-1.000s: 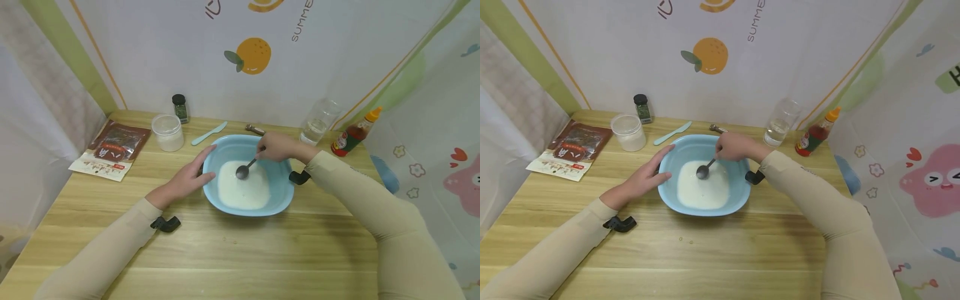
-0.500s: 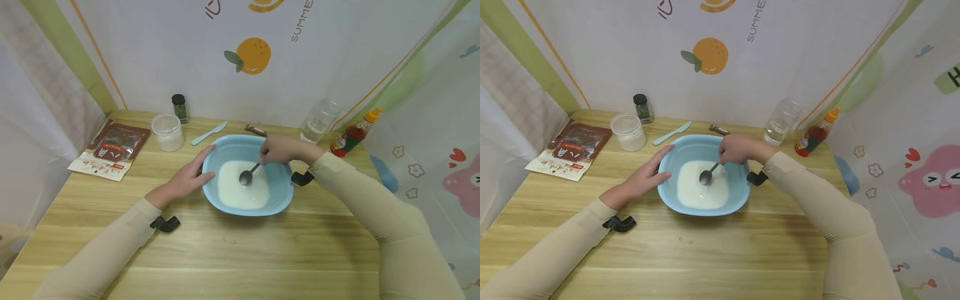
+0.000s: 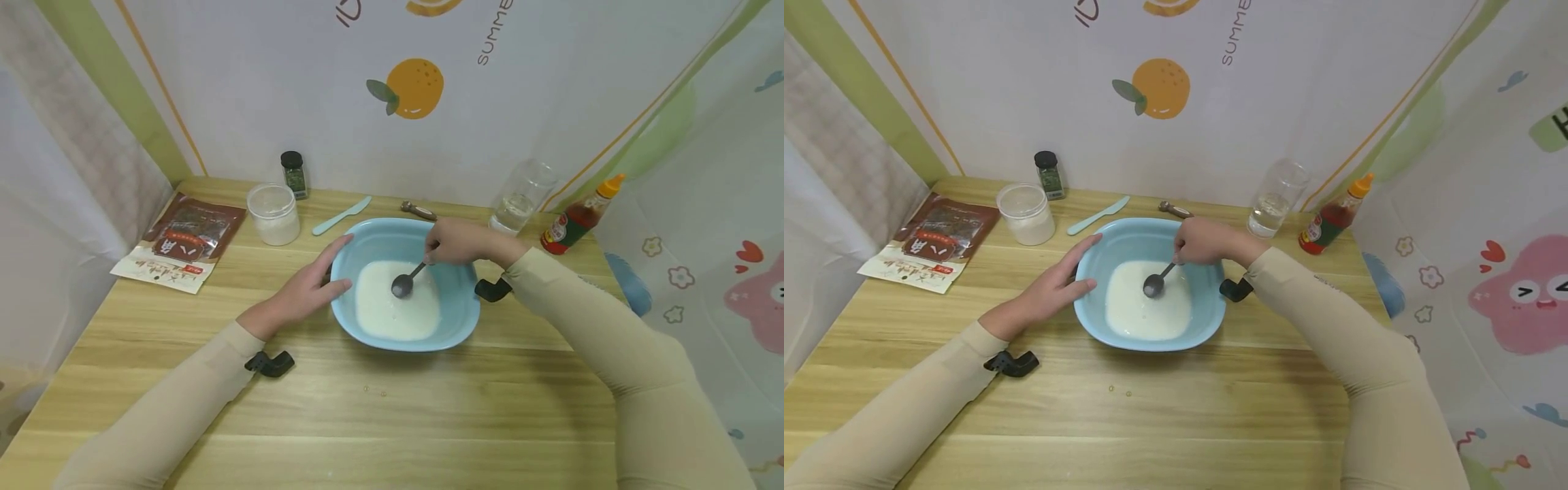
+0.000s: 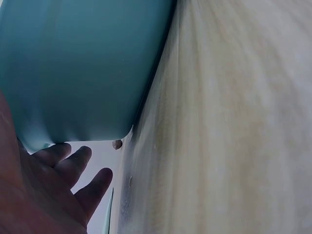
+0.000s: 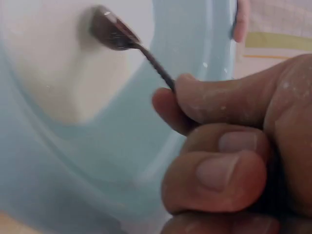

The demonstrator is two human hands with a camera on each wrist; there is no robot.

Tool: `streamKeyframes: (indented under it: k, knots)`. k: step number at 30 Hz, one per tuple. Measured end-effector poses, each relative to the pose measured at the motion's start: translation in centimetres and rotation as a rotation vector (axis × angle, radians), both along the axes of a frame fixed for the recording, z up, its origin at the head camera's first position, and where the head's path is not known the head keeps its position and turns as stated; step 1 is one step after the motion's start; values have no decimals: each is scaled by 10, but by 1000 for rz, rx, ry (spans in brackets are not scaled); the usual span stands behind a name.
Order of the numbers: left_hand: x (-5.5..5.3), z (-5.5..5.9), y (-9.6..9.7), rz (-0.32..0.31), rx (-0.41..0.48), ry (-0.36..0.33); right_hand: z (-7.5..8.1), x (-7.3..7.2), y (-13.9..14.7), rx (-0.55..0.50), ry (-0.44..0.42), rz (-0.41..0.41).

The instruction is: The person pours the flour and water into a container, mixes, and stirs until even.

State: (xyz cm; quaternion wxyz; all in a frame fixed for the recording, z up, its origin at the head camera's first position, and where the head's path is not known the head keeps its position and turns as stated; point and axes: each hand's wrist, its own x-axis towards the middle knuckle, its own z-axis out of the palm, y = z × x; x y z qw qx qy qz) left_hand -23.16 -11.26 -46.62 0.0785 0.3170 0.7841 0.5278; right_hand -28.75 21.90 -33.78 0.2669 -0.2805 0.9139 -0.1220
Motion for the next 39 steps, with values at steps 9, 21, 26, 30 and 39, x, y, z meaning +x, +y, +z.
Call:
streamKeyframes:
  k: [9,21,26,30,39]
  knots:
    - [0,1,0,0,-1,-8,-6,-1,-1,-25,-63,30]
    - [2,4,-1,11,-17,4,-6,4,-5,-1,-41,3]
    - [1,4,0,-5,-7,-3,-4,6,-2,51,-49,-57]
    - [2,4,0,-7,-1,-5,-8,7,-5,35,-125,2]
    - [1,2,0,-2,-1,0,-3,5,0,41,-41,-23]
